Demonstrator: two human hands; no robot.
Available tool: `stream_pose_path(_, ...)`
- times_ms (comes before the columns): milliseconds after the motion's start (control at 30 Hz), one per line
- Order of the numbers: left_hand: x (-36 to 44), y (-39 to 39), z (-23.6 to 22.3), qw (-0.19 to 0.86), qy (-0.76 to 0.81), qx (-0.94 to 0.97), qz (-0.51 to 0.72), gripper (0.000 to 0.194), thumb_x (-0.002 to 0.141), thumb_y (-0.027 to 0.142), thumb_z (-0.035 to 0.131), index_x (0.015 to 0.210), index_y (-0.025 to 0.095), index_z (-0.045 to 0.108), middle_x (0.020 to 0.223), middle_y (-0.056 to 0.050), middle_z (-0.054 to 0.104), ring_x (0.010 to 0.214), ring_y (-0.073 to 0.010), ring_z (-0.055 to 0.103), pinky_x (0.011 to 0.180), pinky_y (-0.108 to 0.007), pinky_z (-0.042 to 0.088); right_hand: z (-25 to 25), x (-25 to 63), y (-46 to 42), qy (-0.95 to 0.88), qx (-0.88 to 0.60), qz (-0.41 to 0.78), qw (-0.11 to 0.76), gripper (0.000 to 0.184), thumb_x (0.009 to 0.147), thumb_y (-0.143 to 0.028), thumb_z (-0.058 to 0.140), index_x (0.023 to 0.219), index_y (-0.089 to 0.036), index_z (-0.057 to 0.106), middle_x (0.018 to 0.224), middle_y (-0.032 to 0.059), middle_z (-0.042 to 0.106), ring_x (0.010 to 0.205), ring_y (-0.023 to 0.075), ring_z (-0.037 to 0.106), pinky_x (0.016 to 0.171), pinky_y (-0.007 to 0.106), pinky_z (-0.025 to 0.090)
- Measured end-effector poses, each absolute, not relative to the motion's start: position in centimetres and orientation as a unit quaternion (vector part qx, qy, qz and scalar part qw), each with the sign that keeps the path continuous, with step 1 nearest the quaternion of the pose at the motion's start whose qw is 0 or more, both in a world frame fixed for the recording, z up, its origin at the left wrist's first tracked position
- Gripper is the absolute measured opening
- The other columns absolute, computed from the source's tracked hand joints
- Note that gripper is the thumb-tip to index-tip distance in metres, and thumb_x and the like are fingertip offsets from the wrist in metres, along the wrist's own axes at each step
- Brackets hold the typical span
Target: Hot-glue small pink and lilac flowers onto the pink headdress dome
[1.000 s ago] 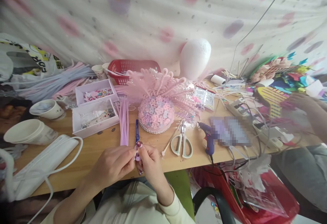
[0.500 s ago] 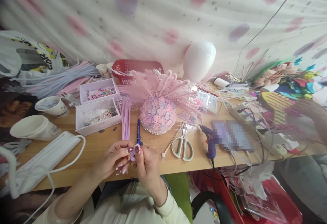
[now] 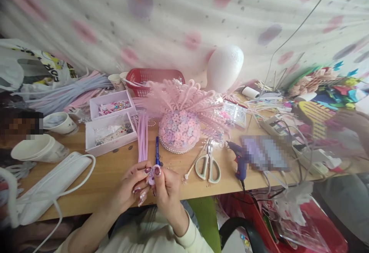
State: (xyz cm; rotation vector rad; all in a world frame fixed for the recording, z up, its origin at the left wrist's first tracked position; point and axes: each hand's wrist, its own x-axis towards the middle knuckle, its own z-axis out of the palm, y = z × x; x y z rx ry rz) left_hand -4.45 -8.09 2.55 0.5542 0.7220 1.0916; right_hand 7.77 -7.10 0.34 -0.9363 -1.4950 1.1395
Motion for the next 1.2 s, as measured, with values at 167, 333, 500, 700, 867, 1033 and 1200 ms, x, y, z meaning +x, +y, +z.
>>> stream_pose_path(167,-4.7,-8.8,2.2,0.738,0.358,0.313,0.479,0.047,0.083,0.063,0.066,0.071,0.020,0.050,0.047,0.009,0.043,0.037,-0.0075,0.044,0.034,-0.017,0.039,0.7,7.8,-6.6,-0.574,-0.396,0.545,0.467,0.059,0.099,-0.059,0.046,0.054,-0.021,0.045,0.043,-0.0053,0.039,0.038,0.0082,0.034,0.042,0.024,0.029)
stream_pose_path(333,-4.9,-9.2,2.1,0.697,0.414,0.335,0.479,0.051,0.082,0.066,0.065,0.071,0.020,0.048,0.046,0.010,0.042,0.034,-0.0037,0.035,0.035,-0.014,0.031,0.9,7.7,-6.4,-0.574,-0.383,0.575,0.439,0.060,0.097,-0.062,0.048,0.053,-0.022,0.044,0.042,-0.0051,0.040,0.038,0.0080,0.035,0.041,0.023,0.029)
stream_pose_path(500,-4.2,-9.1,2.0,0.741,0.364,0.258,0.503,0.050,0.077,0.064,0.069,0.065,0.022,0.046,0.035,0.013,0.030,0.025,-0.0036,0.021,0.027,-0.015,0.018,0.6,7.5,-6.7,-0.541,-0.363,0.632,0.420,0.062,0.094,-0.068,0.048,0.052,-0.023,0.040,0.040,-0.0063,0.036,0.035,0.0079,0.032,0.039,0.023,0.028)
stream_pose_path(700,-4.2,-8.7,1.7,0.721,0.382,0.246,0.523,0.050,0.074,0.063,0.073,0.067,0.020,0.048,0.038,0.012,0.036,0.028,-0.0028,0.025,0.028,-0.014,0.021,0.1,8.0,-6.5,-0.517,-0.325,0.655,0.445,0.056,0.096,-0.064,0.046,0.059,-0.022,0.050,0.050,-0.0032,0.044,0.046,0.0116,0.040,0.049,0.026,0.039)
stream_pose_path(867,-4.3,-8.7,1.8,0.688,0.423,0.241,0.538,0.052,0.072,0.067,0.072,0.070,0.021,0.048,0.039,0.013,0.033,0.029,-0.0043,0.028,0.030,-0.015,0.026,0.9,8.6,-6.5,-0.552,-0.314,0.647,0.422,0.041,0.091,-0.059,0.059,0.072,-0.023,0.057,0.064,-0.0012,0.049,0.058,0.0150,0.045,0.058,0.027,0.044)
stream_pose_path(1033,-4.2,-9.0,1.3,0.670,0.433,0.257,0.545,0.051,0.076,0.067,0.070,0.070,0.020,0.050,0.041,0.012,0.034,0.031,-0.0046,0.029,0.032,-0.016,0.028,1.0,8.7,-6.5,-0.583,-0.308,0.629,0.413,0.041,0.095,-0.058,0.053,0.072,-0.024,0.051,0.064,-0.0021,0.047,0.058,0.0146,0.044,0.058,0.026,0.042)
stream_pose_path(1200,-4.3,-9.4,0.6,0.642,0.433,0.330,0.539,0.049,0.086,0.064,0.061,0.067,0.020,0.049,0.044,0.009,0.040,0.036,-0.0062,0.036,0.037,-0.018,0.034,0.7,8.6,-6.8,-0.598,-0.317,0.604,0.420,0.034,0.101,-0.048,0.047,0.078,-0.023,0.052,0.070,-0.0024,0.052,0.063,0.0139,0.049,0.063,0.025,0.042)
